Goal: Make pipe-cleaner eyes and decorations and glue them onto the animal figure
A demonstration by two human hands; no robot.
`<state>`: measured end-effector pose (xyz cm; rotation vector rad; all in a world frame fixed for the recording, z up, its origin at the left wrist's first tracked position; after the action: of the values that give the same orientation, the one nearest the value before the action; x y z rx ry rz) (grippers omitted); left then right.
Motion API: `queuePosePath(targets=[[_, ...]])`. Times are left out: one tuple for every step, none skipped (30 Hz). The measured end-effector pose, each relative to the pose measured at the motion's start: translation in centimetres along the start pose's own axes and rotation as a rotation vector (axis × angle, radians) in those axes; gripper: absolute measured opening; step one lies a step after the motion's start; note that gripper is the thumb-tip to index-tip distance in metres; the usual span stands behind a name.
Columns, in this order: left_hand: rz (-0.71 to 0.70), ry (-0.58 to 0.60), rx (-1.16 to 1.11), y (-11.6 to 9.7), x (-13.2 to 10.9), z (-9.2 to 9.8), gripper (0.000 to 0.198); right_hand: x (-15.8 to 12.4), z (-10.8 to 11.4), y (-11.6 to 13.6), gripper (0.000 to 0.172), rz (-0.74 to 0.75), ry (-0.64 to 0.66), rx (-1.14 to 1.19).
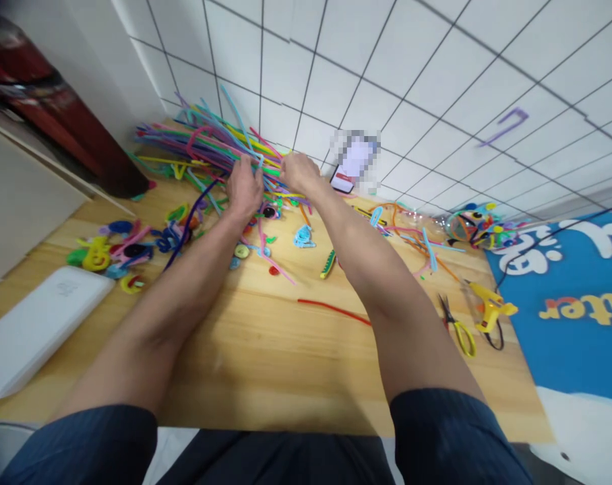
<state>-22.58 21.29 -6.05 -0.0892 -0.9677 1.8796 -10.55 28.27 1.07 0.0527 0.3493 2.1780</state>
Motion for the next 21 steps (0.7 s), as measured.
queuePosePath(targets=[[-0.001, 0.002, -0.008, 0.1, 0.0, 0.0, 0.021, 0.2, 0.3, -0.1, 0.03, -0.018, -0.034, -0.011], [0.0, 0.006, -0.016, 0.1, 0.1, -0.1, 0.021, 0.4, 0.7, -0.3, 0.027, -0.03, -0.065, -0.022], [0.002, 0.012, -0.023, 0.2, 0.1, -0.2, 0.022, 0.5, 1.1, -0.4, 0.026, -0.021, -0.068, -0.025], [0.004, 0.016, -0.035, 0.4, 0.2, -0.3, 0.022, 0.6, 1.6, -0.6, 0.025, -0.004, -0.069, -0.026], [0.005, 0.019, -0.05, 0.5, 0.3, -0.4, 0.022, 0.7, 2.2, -0.8, 0.023, 0.015, -0.072, -0.029], [0.003, 0.02, -0.069, 0.7, 0.4, -0.5, 0.023, 0.6, 2.9, -1.2, 0.02, 0.033, -0.077, -0.034], [0.0, 0.018, -0.089, 0.9, 0.5, -0.7, 0.023, 0.4, 3.8, -1.7, 0.019, 0.045, -0.086, -0.042], [-0.006, 0.015, -0.105, 1.1, 0.6, -0.8, 0.023, 0.0, 4.7, -2.3, 0.018, 0.05, -0.099, -0.056], [-0.012, 0.01, -0.112, 1.2, 0.7, -0.9, 0.024, -0.5, 5.7, -3.0, 0.017, 0.049, -0.113, -0.073], [-0.017, 0.007, -0.106, 1.4, 0.8, -0.9, 0.025, -1.3, 6.8, -3.7, 0.017, 0.046, -0.127, -0.091], [-0.017, 0.005, -0.092, 1.5, 0.8, -1.0, 0.028, -2.4, 7.9, -4.4, 0.017, 0.043, -0.14, -0.107], [-0.013, 0.001, -0.077, 1.5, 0.9, -1.0, 0.03, -3.7, 9.1, -5.0, 0.018, 0.047, -0.153, -0.118], [-0.009, -0.005, -0.065, 1.6, 0.9, -1.0, 0.033, -5.3, 10.2, -5.5, 0.02, 0.06, -0.167, -0.117], [-0.004, -0.013, -0.06, 1.6, 0.9, -1.0, 0.035, -7.1, 11.3, -5.9, 0.023, 0.082, -0.179, -0.107], [-0.001, -0.024, -0.061, 1.6, 0.9, -1.0, 0.035, -9.3, 12.5, -6.1, 0.026, 0.113, -0.197, -0.093], [0.001, -0.037, -0.064, 1.6, 1.0, -0.9, 0.033, -11.6, 13.6, -6.2, 0.027, 0.142, -0.222, -0.083], [0.0, -0.049, -0.065, 1.5, 1.0, -0.8, 0.03, -14.2, 14.6, -6.3, 0.028, 0.15, -0.245, -0.085], [-0.001, -0.059, -0.064, 1.5, 1.0, -0.7, 0.028, -16.9, 15.4, -6.4, 0.027, 0.133, -0.261, -0.097], [0.0, -0.067, -0.061, 1.5, 1.1, -0.6, 0.027, -19.6, 16.2, -6.6, 0.025, 0.095, -0.27, -0.108], [0.005, -0.071, -0.059, 1.4, 1.1, -0.5, 0.027, -22.3, 16.7, -7.0, 0.022, 0.048, -0.284, -0.111], [0.011, -0.069, -0.055, 1.4, 1.2, -0.4, 0.027, -25.0, 17.1, -7.5, 0.019, -0.007, -0.305, -0.101]])
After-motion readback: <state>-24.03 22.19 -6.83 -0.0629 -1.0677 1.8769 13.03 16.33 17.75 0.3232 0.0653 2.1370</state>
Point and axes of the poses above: each hand's wrist, its own x-axis towards the middle knuckle, its own z-axis out of the back of the hand, y = z × x, the point moved 3 cm from there along x, towards the middle knuckle, and after that the axes turned 11 degrees about x, right-handed, at the moved point
